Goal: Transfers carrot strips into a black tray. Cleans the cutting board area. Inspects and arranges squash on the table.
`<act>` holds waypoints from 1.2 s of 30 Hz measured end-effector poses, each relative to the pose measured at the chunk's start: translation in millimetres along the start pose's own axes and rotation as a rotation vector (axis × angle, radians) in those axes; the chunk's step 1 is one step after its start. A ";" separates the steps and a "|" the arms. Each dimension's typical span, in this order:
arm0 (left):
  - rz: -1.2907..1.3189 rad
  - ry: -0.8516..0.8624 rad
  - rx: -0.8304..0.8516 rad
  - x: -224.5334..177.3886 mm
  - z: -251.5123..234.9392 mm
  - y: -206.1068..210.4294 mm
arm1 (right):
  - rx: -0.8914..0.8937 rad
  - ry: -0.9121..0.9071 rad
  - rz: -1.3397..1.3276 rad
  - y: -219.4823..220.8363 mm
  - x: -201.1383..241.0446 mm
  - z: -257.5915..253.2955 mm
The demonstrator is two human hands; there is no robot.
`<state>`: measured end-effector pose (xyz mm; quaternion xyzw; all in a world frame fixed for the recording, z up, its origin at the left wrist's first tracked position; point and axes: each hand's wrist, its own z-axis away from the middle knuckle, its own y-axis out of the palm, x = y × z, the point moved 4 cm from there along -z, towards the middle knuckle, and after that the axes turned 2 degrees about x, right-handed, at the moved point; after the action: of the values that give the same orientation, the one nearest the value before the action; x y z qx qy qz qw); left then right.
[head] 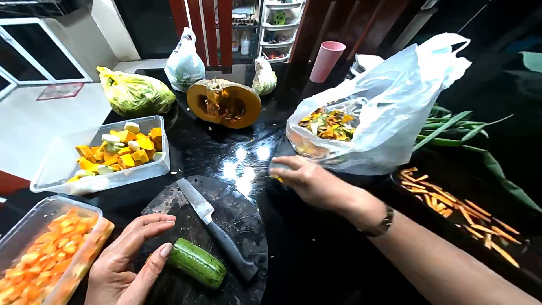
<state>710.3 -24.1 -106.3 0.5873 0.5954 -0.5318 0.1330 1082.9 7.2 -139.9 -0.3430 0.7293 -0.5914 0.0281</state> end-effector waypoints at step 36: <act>-0.111 0.038 0.016 1.4 14.0 -3.2 | -0.416 0.184 0.388 -120.7 3.2 12.6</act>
<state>700.7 -33.5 -111.4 0.5646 0.6252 -0.5317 0.0876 1142.4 -13.0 -36.0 -0.1405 0.8863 -0.4412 0.0035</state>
